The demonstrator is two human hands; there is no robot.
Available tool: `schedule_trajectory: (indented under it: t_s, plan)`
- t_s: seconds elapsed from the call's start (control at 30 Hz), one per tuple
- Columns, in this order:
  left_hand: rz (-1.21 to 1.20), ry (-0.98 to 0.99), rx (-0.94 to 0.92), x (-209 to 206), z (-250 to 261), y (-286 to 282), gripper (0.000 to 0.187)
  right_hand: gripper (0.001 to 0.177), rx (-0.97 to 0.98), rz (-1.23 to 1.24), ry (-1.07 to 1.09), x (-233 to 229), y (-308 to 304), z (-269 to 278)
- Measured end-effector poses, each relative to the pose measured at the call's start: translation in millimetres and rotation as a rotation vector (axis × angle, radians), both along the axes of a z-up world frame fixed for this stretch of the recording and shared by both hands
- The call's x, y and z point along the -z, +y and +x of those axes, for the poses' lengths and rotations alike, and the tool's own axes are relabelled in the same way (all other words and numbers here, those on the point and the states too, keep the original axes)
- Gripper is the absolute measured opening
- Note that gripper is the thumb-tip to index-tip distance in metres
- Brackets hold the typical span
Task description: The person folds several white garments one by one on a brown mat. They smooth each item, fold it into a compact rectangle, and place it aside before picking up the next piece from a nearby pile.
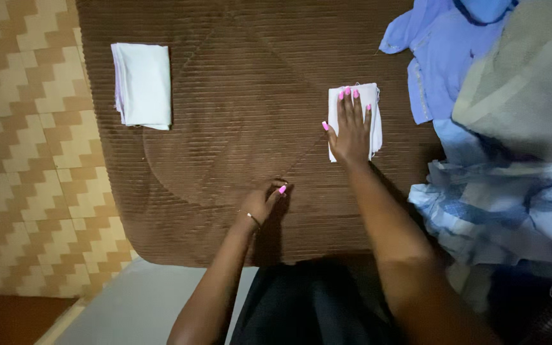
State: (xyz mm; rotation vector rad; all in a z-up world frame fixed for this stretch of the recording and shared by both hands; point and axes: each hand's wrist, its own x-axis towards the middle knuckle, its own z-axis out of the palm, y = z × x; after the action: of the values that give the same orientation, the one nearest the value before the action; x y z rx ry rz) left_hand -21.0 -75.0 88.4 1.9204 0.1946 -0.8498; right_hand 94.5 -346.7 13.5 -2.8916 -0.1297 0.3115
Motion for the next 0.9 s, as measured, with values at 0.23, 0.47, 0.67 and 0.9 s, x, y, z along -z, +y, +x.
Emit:
schedule_trajectory:
  t_s: [0.23, 0.47, 0.67, 0.9]
  plan:
    - [0.087, -0.143, 0.036, 56.0, 19.8, -47.4, 0.031, 0.079, -0.004, -0.043, 0.035, 6.6, -0.5, 7.6]
    - [0.037, -0.306, -0.216, 67.2, 74.6, -119.0, 0.041, 0.071, 0.082, 0.117, -0.141, 1.7, -27.9, 8.0]
    - [0.171, -0.142, -0.053, 50.3, 110.4, -164.2, 0.076, 0.026, 0.861, 0.946, -0.335, 35.3, -83.8, -56.5]
    - [0.461, -0.421, 0.099, 62.2, 111.9, -168.7, 0.087, 0.036, 0.953, 0.693, 0.123, 23.3, -94.5, -101.3]
